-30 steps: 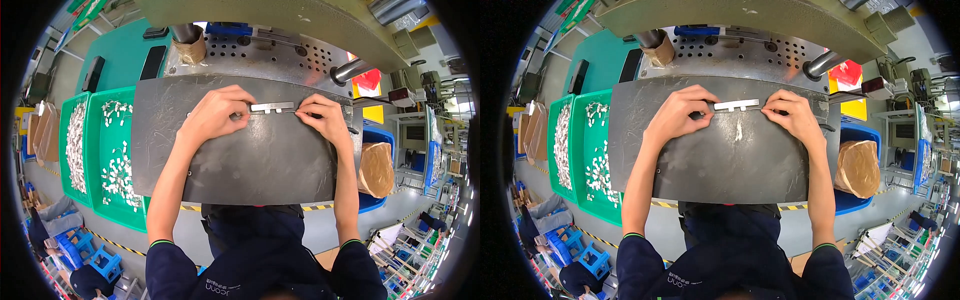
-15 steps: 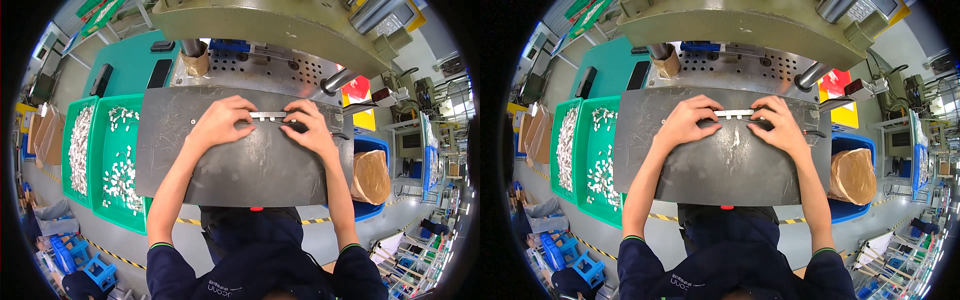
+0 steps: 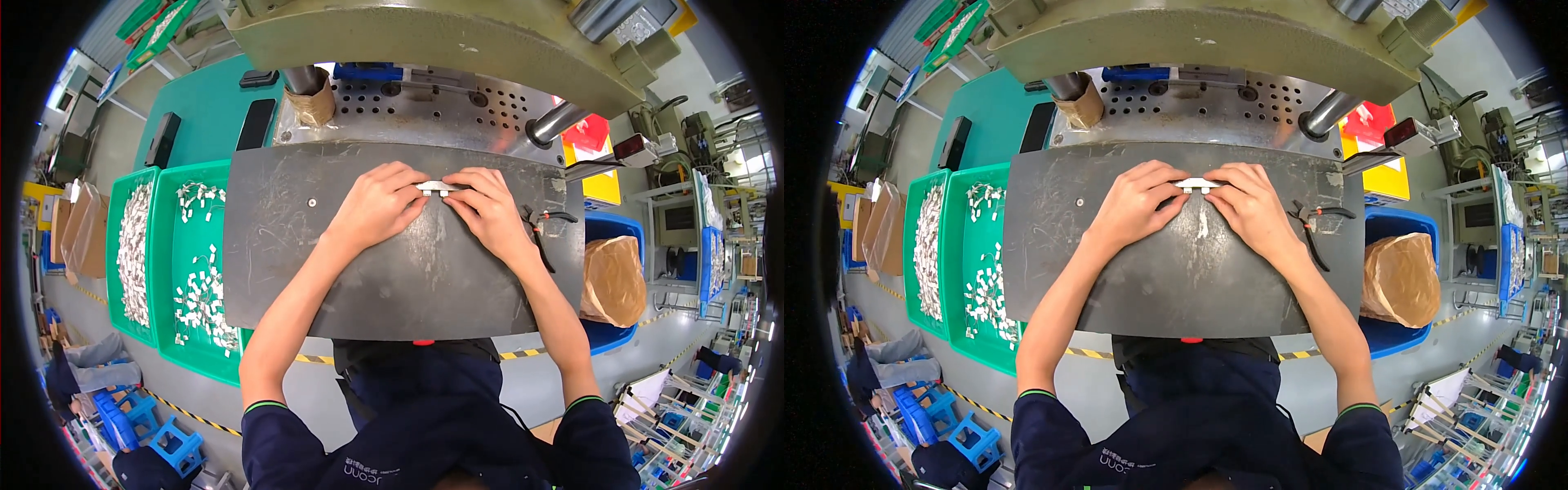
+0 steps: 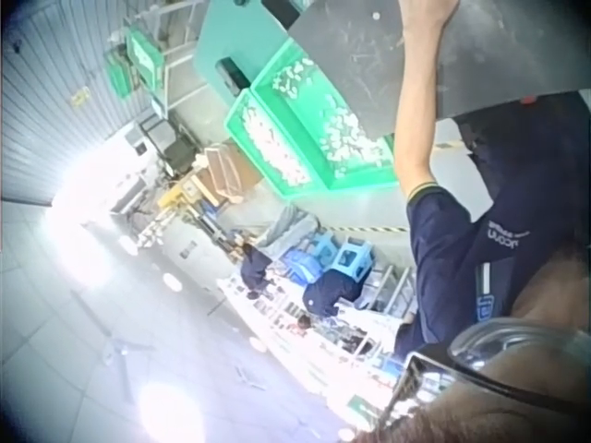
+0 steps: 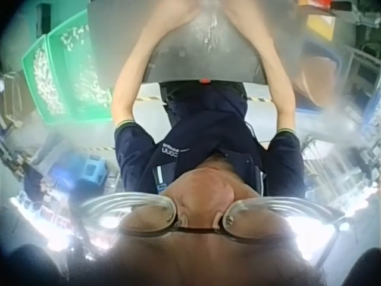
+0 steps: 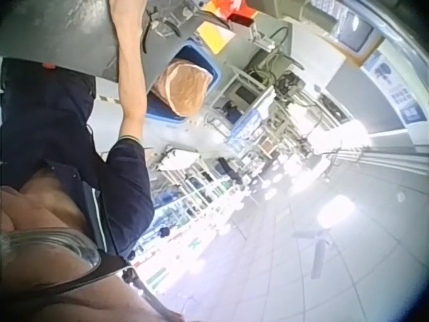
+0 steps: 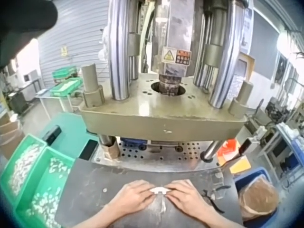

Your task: The person assembles electronic components and metal parts with a wire harness at a workstation, using a press machine and pliers.

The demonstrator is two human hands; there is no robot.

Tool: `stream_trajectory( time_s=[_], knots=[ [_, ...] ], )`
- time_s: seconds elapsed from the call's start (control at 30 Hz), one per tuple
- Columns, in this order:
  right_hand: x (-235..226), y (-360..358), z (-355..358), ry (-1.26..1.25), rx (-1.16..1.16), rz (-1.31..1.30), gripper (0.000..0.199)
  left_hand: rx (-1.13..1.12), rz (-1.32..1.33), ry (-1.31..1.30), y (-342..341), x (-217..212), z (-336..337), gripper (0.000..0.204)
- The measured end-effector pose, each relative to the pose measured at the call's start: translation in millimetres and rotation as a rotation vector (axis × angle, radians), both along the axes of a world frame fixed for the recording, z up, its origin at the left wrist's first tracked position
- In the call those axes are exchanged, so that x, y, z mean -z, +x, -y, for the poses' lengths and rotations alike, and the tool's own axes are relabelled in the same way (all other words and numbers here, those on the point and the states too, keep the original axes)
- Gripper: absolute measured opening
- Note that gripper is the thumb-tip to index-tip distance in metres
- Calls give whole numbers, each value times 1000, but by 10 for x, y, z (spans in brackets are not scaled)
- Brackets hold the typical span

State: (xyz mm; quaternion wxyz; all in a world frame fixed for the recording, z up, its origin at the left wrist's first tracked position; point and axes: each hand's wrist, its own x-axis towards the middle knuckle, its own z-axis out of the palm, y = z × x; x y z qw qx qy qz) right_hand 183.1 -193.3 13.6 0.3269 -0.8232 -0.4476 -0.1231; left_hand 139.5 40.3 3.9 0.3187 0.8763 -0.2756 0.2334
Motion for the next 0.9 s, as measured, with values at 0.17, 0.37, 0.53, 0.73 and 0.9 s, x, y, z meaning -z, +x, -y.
stream_trajectory(
  time_s=[0.17,0.37,0.53,0.73,0.9],
  knots=[
    [71,12,-34,66,20,-4,14,-14,8,9,9,-3,-1,13],
    [120,6,-108,140,83,-55,14,-49,6,-24,12,29,-5,14],
    [118,15,-97,144,88,-51,14,-62,-19,-55,25,16,12,14],
    [129,99,-113,172,110,-83,20,-84,56,-120,108,55,51,13],
    [78,133,-183,178,149,-233,33,-117,-98,-174,133,15,-15,26]
  ],
)
